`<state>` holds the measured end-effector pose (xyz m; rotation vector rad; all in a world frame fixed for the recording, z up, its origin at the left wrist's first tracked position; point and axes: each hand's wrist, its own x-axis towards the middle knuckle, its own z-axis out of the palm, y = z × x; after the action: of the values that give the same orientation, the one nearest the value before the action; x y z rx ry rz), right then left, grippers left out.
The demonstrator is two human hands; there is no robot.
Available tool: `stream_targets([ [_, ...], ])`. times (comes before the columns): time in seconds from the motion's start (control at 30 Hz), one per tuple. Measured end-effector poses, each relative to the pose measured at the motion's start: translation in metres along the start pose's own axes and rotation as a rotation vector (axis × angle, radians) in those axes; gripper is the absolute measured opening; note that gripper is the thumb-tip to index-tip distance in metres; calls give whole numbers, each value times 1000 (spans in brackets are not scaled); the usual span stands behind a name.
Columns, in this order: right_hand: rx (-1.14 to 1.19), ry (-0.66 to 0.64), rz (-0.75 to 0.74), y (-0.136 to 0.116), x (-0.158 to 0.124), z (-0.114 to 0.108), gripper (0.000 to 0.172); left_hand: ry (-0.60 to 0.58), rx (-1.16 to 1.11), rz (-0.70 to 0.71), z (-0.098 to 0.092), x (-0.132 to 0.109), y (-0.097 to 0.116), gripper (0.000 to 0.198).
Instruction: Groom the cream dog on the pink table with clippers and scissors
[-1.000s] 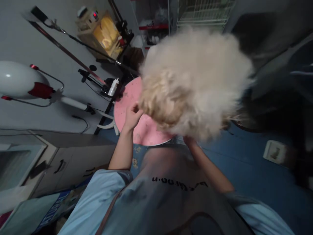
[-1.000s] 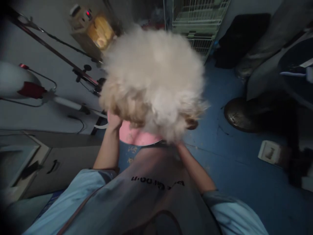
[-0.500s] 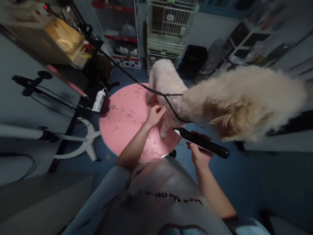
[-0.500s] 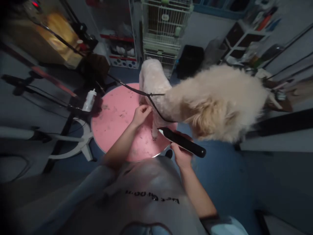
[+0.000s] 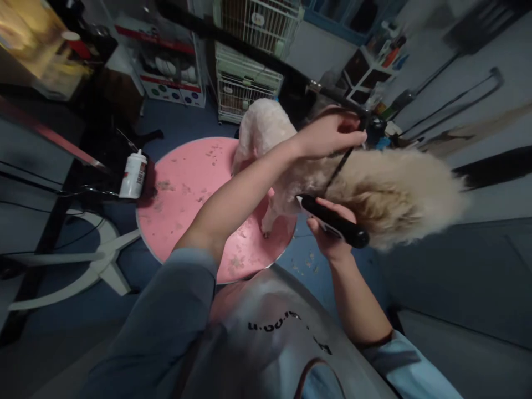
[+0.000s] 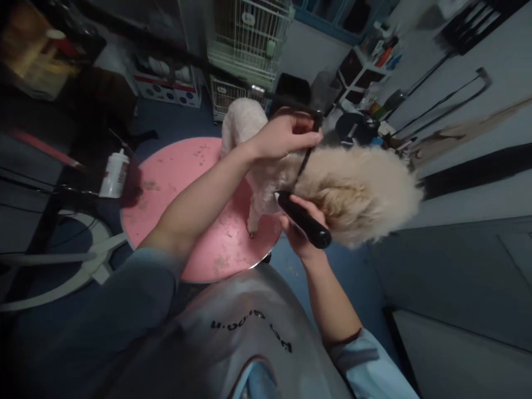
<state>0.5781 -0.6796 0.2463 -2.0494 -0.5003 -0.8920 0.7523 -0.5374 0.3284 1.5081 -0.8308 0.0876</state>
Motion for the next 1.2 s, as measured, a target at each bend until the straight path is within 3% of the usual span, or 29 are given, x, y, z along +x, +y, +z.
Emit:
stream_targets([
  [0.07, -26, -51, 15, -1, 3, 6, 42, -113, 75, 46, -2, 8, 10, 30],
  [0.2, -53, 112, -71, 0, 5, 28, 49, -219, 167, 73, -8, 12, 19, 32],
  [0.27, -64, 26, -31, -2, 4, 43, 48, -260, 160, 59, -11, 12, 21, 30],
  [0.37, -100, -223, 41, -10, 0, 57, 38, -294, 99, 54, -16, 12, 22, 31],
  [0.43, -87, -176, 29, -15, -2, 55, 40, -290, 58, 68, -19, 12, 24, 33],
  [0.53, -78, 155, -52, -18, 1, 45, 57, -290, 26, 112, -25, 12, 30, 34],
  [0.57, -90, 206, -61, -17, 4, 43, 61, -299, 22, 125, -26, 13, 32, 35],
  [0.6, -101, 192, -43, -16, 8, 43, 60, -312, 18, 133, -27, 13, 34, 35],
  [0.73, -59, -71, 34, -22, 21, 43, 42, -294, 6, 133, -26, 15, 40, 40],
  [0.9, -184, 266, -77, -34, 34, 25, 44, -293, 80, 161, -22, 19, 45, 41],
  [1.07, -106, 116, 62, -13, 39, 41, 39, -303, 100, 151, -21, 23, 47, 40],
  [1.2, 0, 32, 48, -7, 34, 47, 44, -320, 91, 146, -22, 24, 47, 39],
])
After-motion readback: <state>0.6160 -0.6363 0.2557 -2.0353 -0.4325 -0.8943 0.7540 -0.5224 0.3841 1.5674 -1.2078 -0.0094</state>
